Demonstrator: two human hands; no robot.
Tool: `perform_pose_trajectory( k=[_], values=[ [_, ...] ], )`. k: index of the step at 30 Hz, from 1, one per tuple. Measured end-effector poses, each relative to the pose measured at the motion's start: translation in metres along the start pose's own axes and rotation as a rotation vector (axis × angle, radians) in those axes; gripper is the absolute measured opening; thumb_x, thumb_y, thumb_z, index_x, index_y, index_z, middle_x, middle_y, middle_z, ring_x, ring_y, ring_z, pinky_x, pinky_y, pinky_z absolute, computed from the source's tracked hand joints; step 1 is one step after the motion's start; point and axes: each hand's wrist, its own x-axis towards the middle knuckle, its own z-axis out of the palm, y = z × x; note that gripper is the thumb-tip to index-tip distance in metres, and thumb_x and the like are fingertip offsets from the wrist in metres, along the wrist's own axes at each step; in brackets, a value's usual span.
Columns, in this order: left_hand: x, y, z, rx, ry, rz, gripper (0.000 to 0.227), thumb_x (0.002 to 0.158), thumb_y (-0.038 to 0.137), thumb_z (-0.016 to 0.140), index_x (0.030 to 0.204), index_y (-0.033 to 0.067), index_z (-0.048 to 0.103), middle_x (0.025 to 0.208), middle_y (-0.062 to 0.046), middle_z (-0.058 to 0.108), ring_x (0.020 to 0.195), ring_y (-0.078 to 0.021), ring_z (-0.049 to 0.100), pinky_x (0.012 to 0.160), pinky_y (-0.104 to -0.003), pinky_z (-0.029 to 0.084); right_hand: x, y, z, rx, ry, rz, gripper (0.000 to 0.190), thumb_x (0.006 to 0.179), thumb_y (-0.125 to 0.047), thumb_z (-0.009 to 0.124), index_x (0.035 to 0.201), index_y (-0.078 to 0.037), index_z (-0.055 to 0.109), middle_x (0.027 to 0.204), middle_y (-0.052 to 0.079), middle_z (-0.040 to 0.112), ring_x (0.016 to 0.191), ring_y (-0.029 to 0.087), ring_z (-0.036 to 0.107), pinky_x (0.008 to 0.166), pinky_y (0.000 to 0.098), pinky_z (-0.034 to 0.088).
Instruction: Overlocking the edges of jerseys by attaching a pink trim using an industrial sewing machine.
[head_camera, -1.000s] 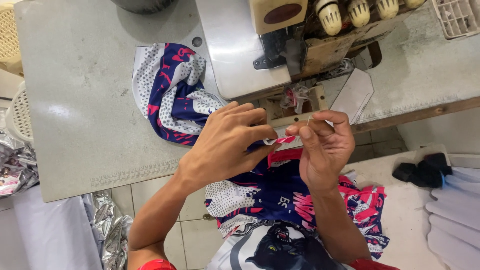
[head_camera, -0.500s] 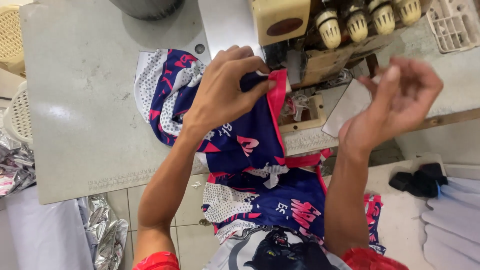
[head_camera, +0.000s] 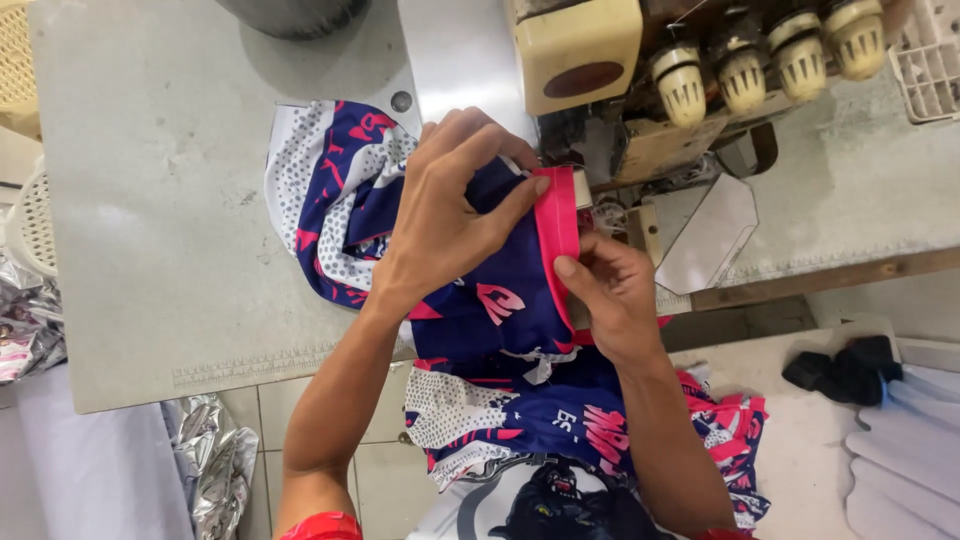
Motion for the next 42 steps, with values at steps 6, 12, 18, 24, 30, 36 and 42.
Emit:
perform_pose_trajectory(
  k=[6,12,18,24,30,36,42],
  values=[
    [0.006,-0.004,0.009,0.044,0.062,0.021,0.013,0.096,0.011,0.077,0.09,0.0058,0.067,0.089,-0.005,0.059,0.086,-0.0241,0.054,0.084,-0.04,0.039,0.007,-0.005,0.0,-0.019,0.066,-0.062,0.014,0.098,-0.018,0.071,0.097,-0.004,0.07,0.09,0.003,0.068,0.082,0.012,0.063,0.075,0.0227,0.053],
    [0.007,-0.004,0.01,0.074,0.068,-0.006,0.015,0.097,0.013,0.078,0.09,0.0052,0.068,0.09,-0.006,0.059,0.088,-0.0242,0.054,0.085,-0.041,0.04,0.013,-0.009,-0.002,-0.055,0.07,-0.077,0.011,0.098,-0.016,0.072,0.096,-0.006,0.071,0.09,0.001,0.07,0.081,0.01,0.063,0.075,0.0217,0.055],
    [0.005,-0.004,0.01,0.085,0.094,0.001,0.014,0.097,0.014,0.078,0.09,0.0056,0.069,0.091,-0.005,0.059,0.088,-0.0234,0.054,0.085,-0.041,0.039,0.011,-0.012,-0.001,-0.079,0.062,-0.057,0.01,0.098,-0.015,0.072,0.096,-0.005,0.071,0.09,0.002,0.071,0.082,0.011,0.066,0.076,0.0222,0.057],
    [-0.016,0.006,0.017,0.323,0.207,0.112,0.014,0.098,0.02,0.079,0.101,0.0079,0.073,0.112,-0.009,0.065,0.106,-0.0286,0.059,0.095,-0.044,0.036,0.004,-0.022,-0.005,-0.189,0.038,-0.081,0.012,0.096,-0.008,0.073,0.103,0.001,0.073,0.094,0.009,0.072,0.087,0.016,0.067,0.079,0.0244,0.058],
    [-0.048,0.036,0.027,0.316,0.154,0.089,0.022,0.103,0.021,0.07,0.116,0.0033,0.072,0.126,-0.014,0.069,0.118,-0.0356,0.067,0.102,-0.046,0.052,-0.005,-0.036,-0.007,-0.242,0.026,-0.053,0.018,0.095,-0.013,0.073,0.107,0.001,0.074,0.091,0.009,0.072,0.082,0.015,0.066,0.073,0.023,0.056],
    [-0.054,0.03,0.024,0.359,0.099,0.059,0.029,0.105,0.024,0.068,0.128,0.0056,0.069,0.137,-0.014,0.066,0.131,-0.0367,0.063,0.112,-0.05,0.049,-0.01,-0.033,-0.009,-0.268,0.04,-0.048,0.018,0.094,-0.011,0.075,0.105,0.002,0.074,0.089,0.009,0.071,0.081,0.015,0.067,0.072,0.023,0.057],
    [-0.051,0.024,0.022,0.355,0.084,0.05,0.036,0.104,0.03,0.072,0.132,0.0082,0.067,0.142,-0.014,0.064,0.136,-0.0376,0.061,0.117,-0.053,0.047,-0.011,-0.031,-0.009,-0.245,0.043,-0.057,0.017,0.093,-0.011,0.076,0.105,0.001,0.075,0.089,0.009,0.072,0.08,0.014,0.066,0.071,0.0224,0.055]
  ],
)
